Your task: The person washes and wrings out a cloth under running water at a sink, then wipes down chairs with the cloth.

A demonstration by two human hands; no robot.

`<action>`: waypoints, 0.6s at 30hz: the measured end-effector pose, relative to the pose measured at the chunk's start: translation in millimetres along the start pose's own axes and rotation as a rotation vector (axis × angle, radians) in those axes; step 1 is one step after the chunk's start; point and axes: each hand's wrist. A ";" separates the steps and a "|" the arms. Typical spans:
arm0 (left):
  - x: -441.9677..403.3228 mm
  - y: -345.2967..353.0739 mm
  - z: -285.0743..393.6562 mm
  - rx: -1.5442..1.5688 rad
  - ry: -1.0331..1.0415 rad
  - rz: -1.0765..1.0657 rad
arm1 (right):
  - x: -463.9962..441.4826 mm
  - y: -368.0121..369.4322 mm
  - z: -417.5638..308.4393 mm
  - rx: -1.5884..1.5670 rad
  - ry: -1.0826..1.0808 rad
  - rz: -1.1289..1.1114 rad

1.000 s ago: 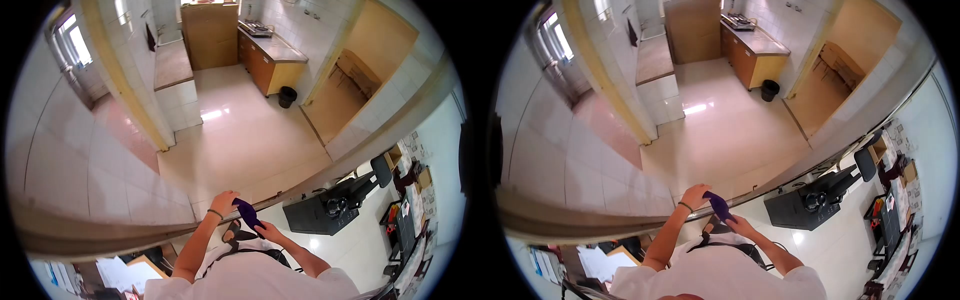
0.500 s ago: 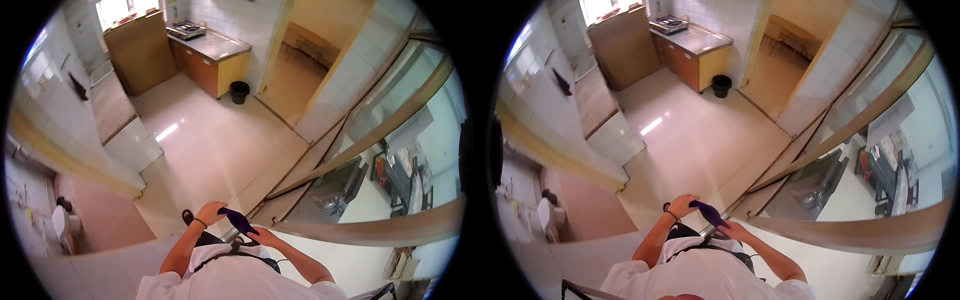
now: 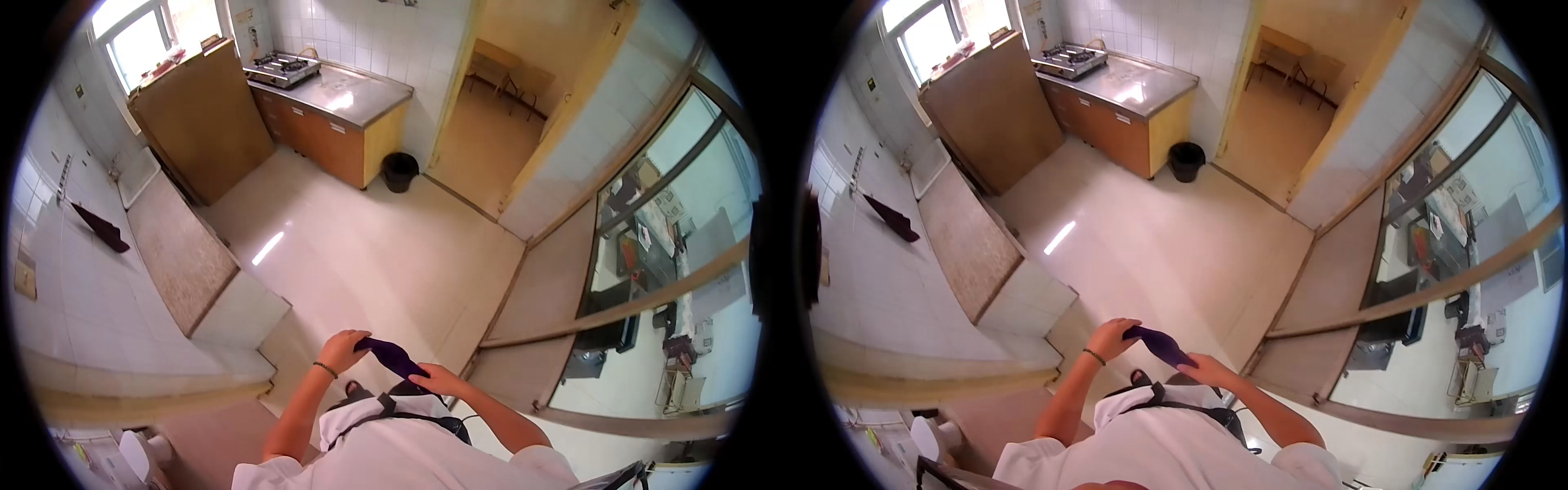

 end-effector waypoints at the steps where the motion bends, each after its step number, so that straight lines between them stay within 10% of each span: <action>1: -13.5 -16.1 -12.9 0.007 -0.027 -0.021 | -25.2 -2.7 -6.7 0.017 -0.028 0.007; 12: -185.7 -178.3 -139.3 0.361 -0.246 -0.055 | -338.6 -131.4 -92.8 0.119 -0.193 -0.049; 18: -256.6 -291.3 -215.9 0.373 -0.255 0.265 | -559.8 -202.6 -235.8 0.164 -0.330 -0.340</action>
Point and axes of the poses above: each hand's wrist, its own x-axis away from the middle knuckle, its own y-axis out of the palm, z = x × y, and after that the axes turned 8 degrees about -y, right-handed
